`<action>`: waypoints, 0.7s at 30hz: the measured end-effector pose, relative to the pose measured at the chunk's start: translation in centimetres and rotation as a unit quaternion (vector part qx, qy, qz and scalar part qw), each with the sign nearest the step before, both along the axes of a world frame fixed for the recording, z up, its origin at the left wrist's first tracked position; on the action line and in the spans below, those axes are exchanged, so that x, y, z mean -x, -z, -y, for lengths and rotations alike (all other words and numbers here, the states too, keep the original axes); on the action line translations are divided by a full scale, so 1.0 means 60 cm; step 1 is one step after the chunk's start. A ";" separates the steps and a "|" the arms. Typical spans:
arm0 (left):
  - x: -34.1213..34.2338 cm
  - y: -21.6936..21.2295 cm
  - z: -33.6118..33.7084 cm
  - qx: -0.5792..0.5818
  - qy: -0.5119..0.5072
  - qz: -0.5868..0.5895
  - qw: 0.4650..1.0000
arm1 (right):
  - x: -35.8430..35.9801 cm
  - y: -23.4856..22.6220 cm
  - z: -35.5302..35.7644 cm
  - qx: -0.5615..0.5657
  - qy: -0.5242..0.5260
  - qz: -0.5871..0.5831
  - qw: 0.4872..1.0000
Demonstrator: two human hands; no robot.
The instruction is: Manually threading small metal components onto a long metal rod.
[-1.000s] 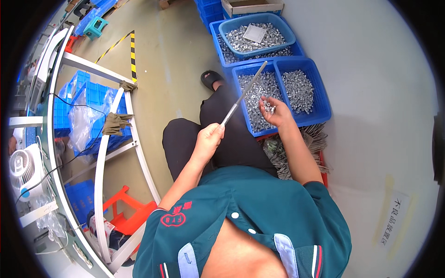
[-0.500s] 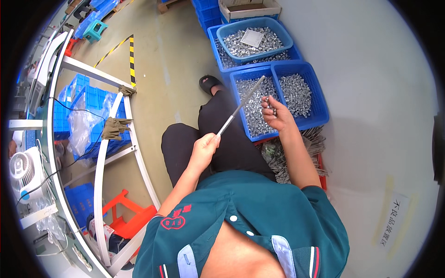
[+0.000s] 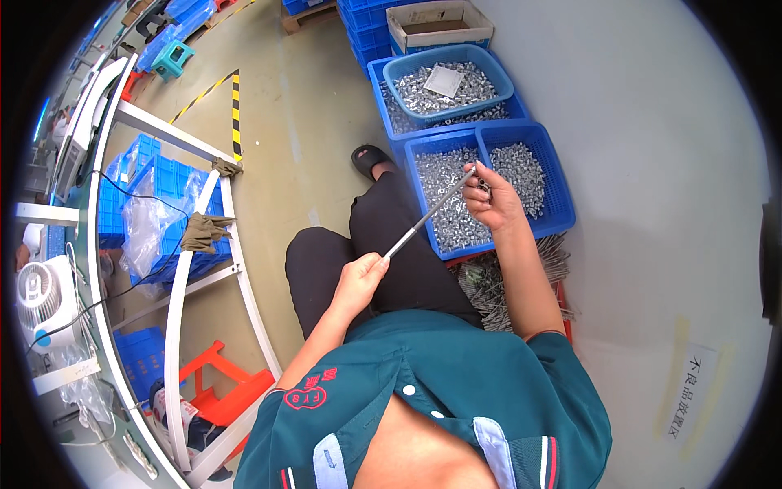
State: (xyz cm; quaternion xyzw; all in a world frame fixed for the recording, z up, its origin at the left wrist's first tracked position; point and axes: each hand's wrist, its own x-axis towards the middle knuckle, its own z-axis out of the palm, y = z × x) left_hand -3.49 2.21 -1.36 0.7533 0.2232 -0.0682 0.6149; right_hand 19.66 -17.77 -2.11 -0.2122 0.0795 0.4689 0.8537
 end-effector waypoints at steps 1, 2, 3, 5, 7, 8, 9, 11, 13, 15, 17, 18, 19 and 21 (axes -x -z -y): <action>0.000 -0.001 -0.001 -0.003 0.000 -0.002 1.000 | -0.001 -0.002 0.001 0.048 0.008 0.055 0.997; 0.000 0.001 -0.001 -0.003 0.000 -0.002 1.000 | -0.001 -0.004 0.001 0.096 0.016 0.109 0.989; 0.001 0.002 -0.002 -0.027 -0.003 0.003 1.000 | 0.001 -0.012 -0.001 0.096 0.015 0.108 0.989; 0.003 0.001 -0.003 -0.052 -0.006 0.006 0.999 | 0.002 -0.032 -0.005 0.253 0.027 0.262 0.931; -0.001 -0.005 -0.003 0.013 -0.009 0.015 1.000 | 0.002 -0.046 -0.008 0.232 0.034 0.249 0.940; -0.001 -0.004 -0.003 0.014 -0.008 0.015 1.000 | 0.001 -0.048 -0.007 0.182 0.023 0.210 0.960; -0.003 -0.003 -0.002 0.024 -0.007 0.018 1.000 | -0.002 -0.050 -0.006 0.130 0.012 0.172 0.977; -0.006 -0.002 -0.002 0.035 -0.006 0.022 0.999 | -0.004 -0.055 -0.003 0.159 0.017 0.201 0.966; -0.004 0.000 -0.001 0.026 0.000 0.027 0.999 | -0.001 -0.063 -0.002 0.204 0.022 0.239 0.949; -0.006 -0.003 0.003 0.016 -0.009 0.026 0.999 | 0.002 -0.063 -0.006 0.206 0.034 0.246 0.947; -0.012 -0.009 0.012 0.005 -0.015 0.026 1.000 | 0.010 -0.054 -0.014 0.309 0.073 0.308 0.897; -0.018 -0.013 0.018 -0.025 -0.021 0.040 0.999 | 0.023 -0.053 -0.027 0.328 0.078 0.316 0.887; -0.023 -0.015 0.022 -0.056 -0.026 0.053 0.997 | 0.034 -0.053 -0.035 0.308 0.065 0.302 0.900; -0.035 -0.017 0.020 -0.036 -0.026 0.046 0.998 | 0.052 -0.052 -0.047 0.282 0.051 0.282 0.916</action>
